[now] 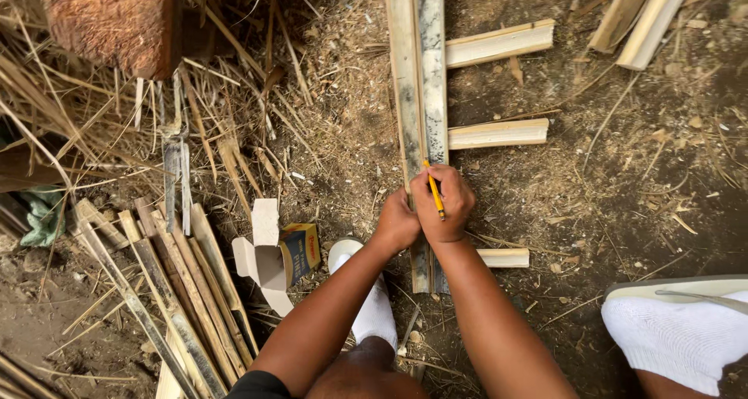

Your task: The person assembles a small wooden ladder by hand. They place short wooden slats between two longer side rails and secure them using a hammer and nails. The person also uses a pencil to mark the wood before hammering.

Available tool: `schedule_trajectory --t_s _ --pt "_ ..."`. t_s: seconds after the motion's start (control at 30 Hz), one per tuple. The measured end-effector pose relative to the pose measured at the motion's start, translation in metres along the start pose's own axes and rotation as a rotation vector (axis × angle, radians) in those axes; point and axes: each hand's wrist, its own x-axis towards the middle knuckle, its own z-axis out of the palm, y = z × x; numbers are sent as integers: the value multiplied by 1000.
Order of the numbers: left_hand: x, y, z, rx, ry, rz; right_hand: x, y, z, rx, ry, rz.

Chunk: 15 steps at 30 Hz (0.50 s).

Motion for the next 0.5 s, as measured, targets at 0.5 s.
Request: schedule_trajectory --t_s 0.5 --pt "-14 38 -3 157 30 -206 83 -7 23 394 42 101"
